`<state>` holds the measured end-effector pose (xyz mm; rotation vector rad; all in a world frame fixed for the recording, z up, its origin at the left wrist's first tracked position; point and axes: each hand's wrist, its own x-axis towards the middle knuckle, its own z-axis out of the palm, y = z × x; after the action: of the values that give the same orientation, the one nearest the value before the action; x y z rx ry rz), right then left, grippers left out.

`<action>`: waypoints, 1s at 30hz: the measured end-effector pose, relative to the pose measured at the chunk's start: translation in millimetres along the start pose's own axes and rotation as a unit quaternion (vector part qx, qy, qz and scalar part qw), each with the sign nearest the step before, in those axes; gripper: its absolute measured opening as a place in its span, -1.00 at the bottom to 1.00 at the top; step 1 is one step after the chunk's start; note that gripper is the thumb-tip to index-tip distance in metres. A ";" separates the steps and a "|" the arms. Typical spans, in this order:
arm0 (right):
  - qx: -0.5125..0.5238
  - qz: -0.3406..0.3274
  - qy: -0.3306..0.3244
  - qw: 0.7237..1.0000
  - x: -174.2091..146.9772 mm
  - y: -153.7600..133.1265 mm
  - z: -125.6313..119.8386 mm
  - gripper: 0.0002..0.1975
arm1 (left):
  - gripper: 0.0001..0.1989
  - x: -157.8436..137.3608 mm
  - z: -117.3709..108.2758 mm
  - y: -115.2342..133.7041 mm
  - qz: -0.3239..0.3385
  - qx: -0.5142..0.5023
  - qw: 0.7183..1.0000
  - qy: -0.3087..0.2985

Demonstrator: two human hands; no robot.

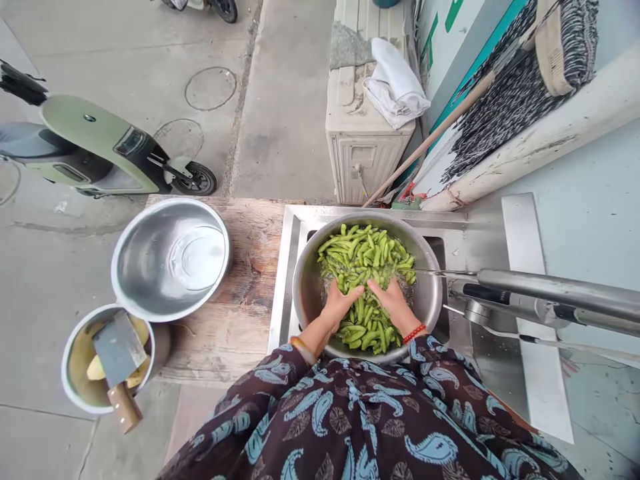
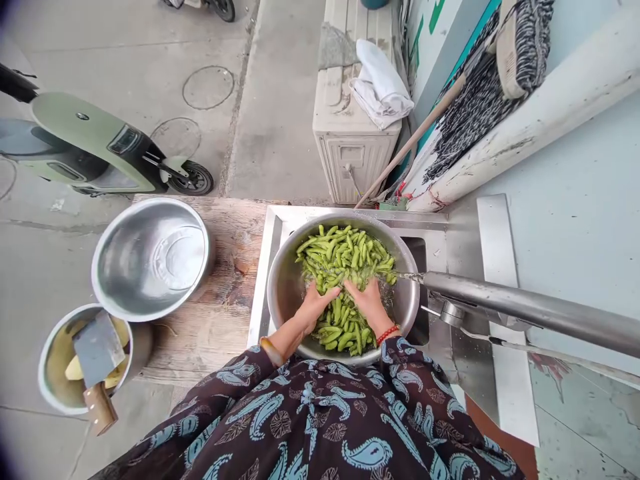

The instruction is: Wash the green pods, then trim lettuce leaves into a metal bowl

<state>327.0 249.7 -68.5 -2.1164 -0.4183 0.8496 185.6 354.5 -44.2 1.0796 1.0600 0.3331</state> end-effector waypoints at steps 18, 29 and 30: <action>-0.115 -0.166 0.005 0.979 -15.7 -27.5 -75.4 -0.30 | -0.30 -13.2 -35.5 43.4 0.149 0.207 0.966 0.044; 0.057 -0.064 0.018 0.996 -17.6 -17.6 14.6 -0.35 | -0.18 1.1 17.7 17.0 0.036 0.010 0.998 -0.053; 0.041 -0.080 0.035 0.995 -18.7 -23.1 11.8 -0.36 | -0.22 3.3 18.6 19.9 0.049 0.006 0.998 -0.044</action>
<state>305.2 260.5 -47.8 -2.0005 -0.4999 0.6861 207.7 356.1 -28.0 1.1502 0.9341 0.3547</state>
